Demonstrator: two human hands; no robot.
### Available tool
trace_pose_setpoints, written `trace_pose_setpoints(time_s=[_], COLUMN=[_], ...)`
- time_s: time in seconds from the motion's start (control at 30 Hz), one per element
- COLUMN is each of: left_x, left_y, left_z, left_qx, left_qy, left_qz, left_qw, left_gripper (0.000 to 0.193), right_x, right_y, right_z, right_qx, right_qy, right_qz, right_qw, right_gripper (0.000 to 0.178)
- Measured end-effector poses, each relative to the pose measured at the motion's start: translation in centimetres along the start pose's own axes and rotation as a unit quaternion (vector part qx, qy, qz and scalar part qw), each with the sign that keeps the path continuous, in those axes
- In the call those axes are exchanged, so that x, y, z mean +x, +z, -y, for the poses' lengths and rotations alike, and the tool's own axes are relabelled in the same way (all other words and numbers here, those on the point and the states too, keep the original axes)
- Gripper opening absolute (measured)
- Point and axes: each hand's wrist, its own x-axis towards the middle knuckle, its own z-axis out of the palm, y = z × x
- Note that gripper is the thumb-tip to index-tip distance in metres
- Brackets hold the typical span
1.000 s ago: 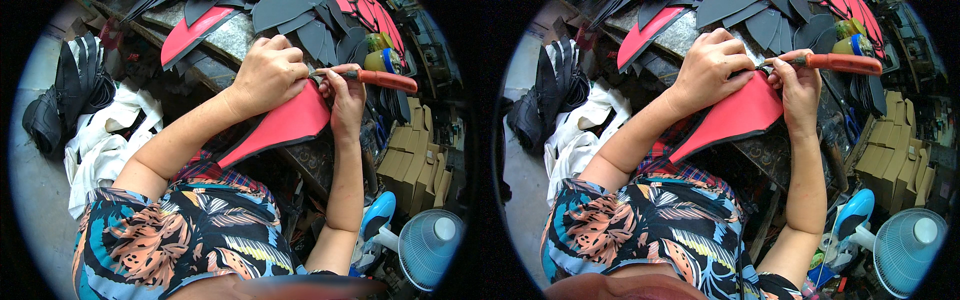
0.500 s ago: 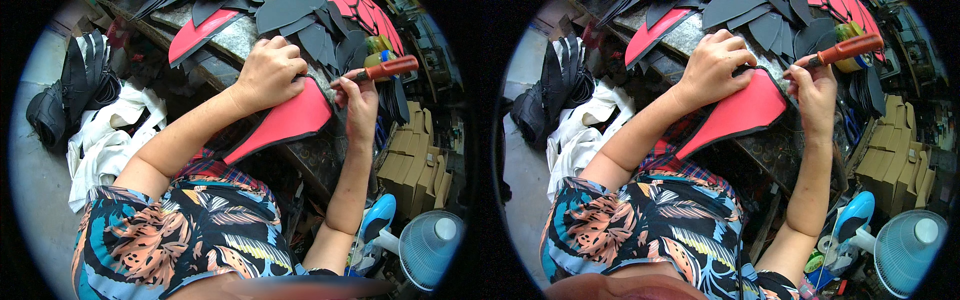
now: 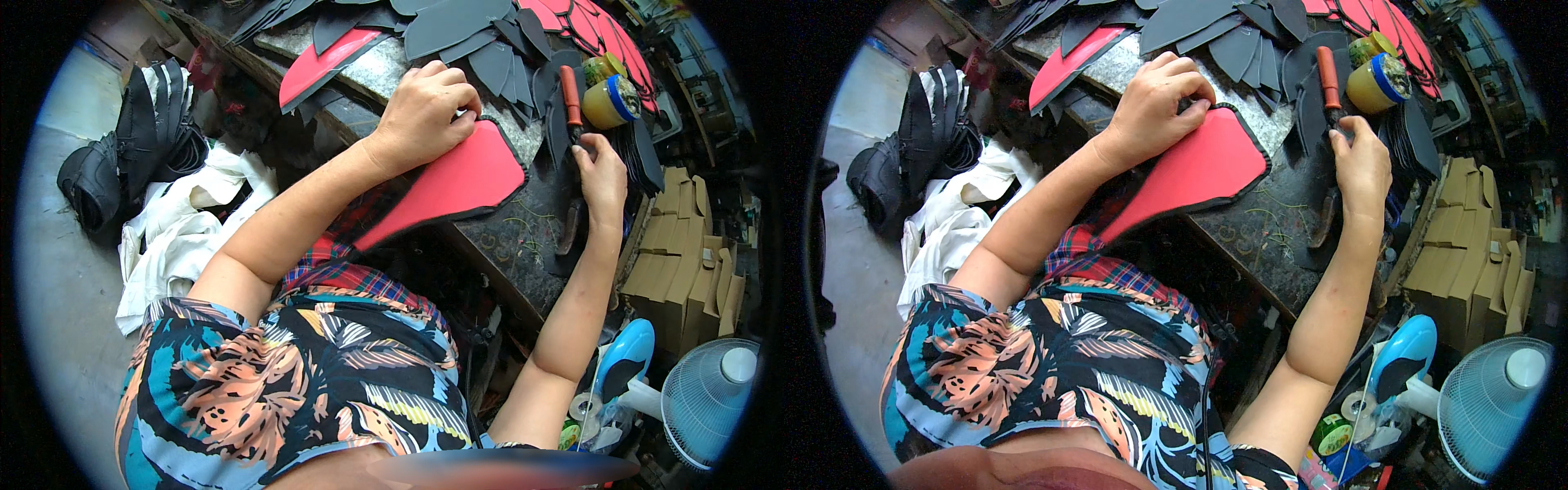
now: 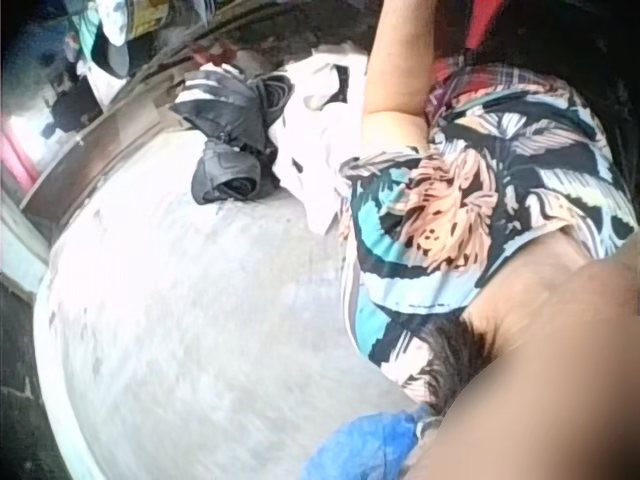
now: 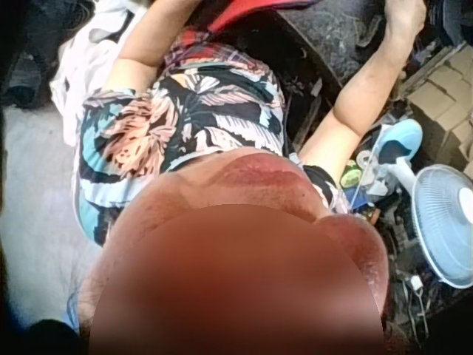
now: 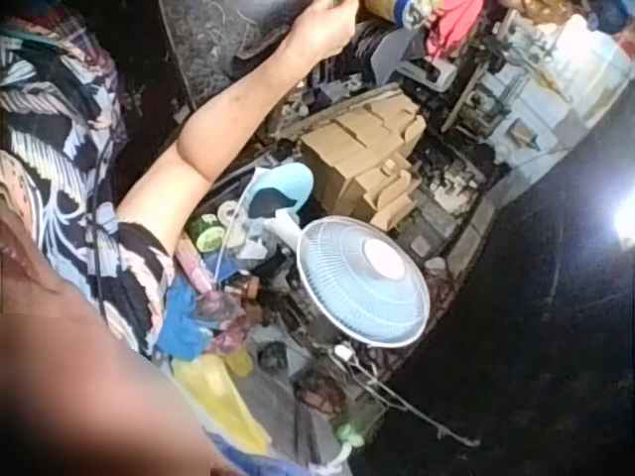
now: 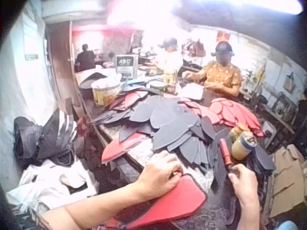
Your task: The person picks up black and pink shoe sole pieces from a pile, aligns them, and uses a red-handled knife to trim the edges. The person repeatedly flips and repositions the pieces while trimming, then places the finished pieces back on the table.
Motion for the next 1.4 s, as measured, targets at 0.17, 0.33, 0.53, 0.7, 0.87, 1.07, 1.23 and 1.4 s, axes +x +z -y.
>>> trace_pose_setpoints(time_s=[0.17, 0.33, 0.53, 0.7, 0.87, 1.07, 1.23, 1.4], left_x=[0.0, 0.6, 0.4, -0.3, 0.2, 0.8, -0.5, -1.3], left_y=[-1.4, -1.9, -3.1, -5.2, -9.2, -8.9, -3.2, -2.2], left_z=[-1.8, -3.3, -5.8, -7.9, -9.6, -8.8, -5.5, -4.2], left_qx=[-0.016, 0.012, 0.037, 0.043, -0.048, -0.513, -0.601, -0.534], left_qy=[0.021, 0.037, 0.015, -0.013, -0.011, -0.195, -0.300, -0.306], left_qz=[-0.044, -0.078, -0.075, 0.055, 0.054, -0.062, -0.027, -0.029], left_qw=[0.999, 0.996, 0.996, 0.997, 0.997, 0.834, 0.740, 0.788], left_gripper=[0.008, 0.009, 0.027, 0.078, 0.046, 0.026, 0.029, 0.028], right_x=[-1.9, -4.2, -5.4, -6.1, -7.0, -5.5, -5.2, -4.8], right_y=[-1.4, -0.7, 0.0, -0.8, -1.5, -1.5, -0.6, 0.1], right_z=[3.0, 5.7, 7.0, 7.7, 7.7, 6.6, 6.3, 6.4], right_qx=[0.205, 0.439, 0.543, 0.620, 0.629, 0.664, 0.601, 0.582], right_qy=[-0.139, -0.186, -0.125, -0.088, -0.225, -0.221, -0.126, -0.107], right_qz=[-0.099, 0.193, 0.189, 0.237, 0.156, 0.081, 0.158, 0.169], right_qw=[0.964, 0.857, 0.809, 0.743, 0.728, 0.710, 0.773, 0.789], right_gripper=[0.026, 0.020, 0.021, 0.029, 0.027, 0.066, 0.024, 0.020])
